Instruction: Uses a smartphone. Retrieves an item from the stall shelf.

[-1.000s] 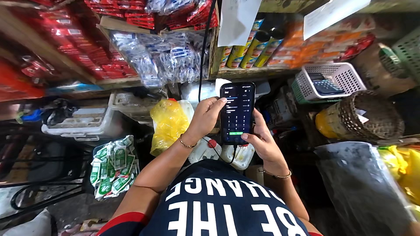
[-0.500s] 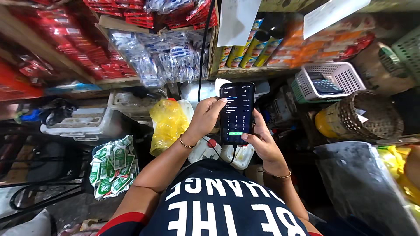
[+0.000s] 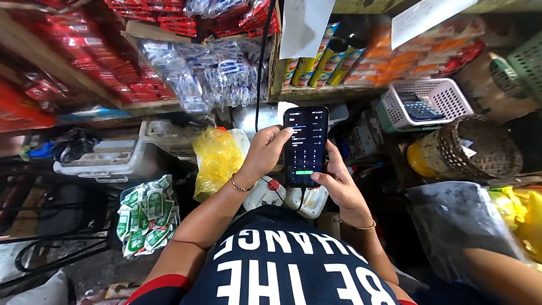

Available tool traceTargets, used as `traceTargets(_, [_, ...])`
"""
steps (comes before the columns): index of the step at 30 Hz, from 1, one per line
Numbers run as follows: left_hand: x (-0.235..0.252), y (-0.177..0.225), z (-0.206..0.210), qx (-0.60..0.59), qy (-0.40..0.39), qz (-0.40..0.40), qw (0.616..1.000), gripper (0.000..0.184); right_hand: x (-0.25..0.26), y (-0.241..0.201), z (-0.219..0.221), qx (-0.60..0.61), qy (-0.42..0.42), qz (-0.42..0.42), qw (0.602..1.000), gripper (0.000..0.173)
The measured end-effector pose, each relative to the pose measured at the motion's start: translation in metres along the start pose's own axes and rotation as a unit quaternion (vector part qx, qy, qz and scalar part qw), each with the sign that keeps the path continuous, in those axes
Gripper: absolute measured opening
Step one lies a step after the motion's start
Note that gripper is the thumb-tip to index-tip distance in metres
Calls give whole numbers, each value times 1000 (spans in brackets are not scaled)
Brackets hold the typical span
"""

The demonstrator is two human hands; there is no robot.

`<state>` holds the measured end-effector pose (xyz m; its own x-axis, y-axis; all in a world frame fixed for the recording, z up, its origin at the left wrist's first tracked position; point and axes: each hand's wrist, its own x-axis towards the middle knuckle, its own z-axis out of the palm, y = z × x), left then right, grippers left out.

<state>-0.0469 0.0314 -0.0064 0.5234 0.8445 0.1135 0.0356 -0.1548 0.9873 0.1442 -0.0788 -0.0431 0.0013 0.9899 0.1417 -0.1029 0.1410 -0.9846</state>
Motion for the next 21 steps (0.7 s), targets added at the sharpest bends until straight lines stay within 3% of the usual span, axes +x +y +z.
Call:
traceTargets(18, [-5, 1, -4, -6, -4, -1, 1000, 39, 2, 0, 0, -7, -2, 9, 1000, 81])
traceTargets(21, [-5, 2, -4, -10, -11, -6, 1000, 31, 2, 0, -1, -3, -5, 11, 1000, 81])
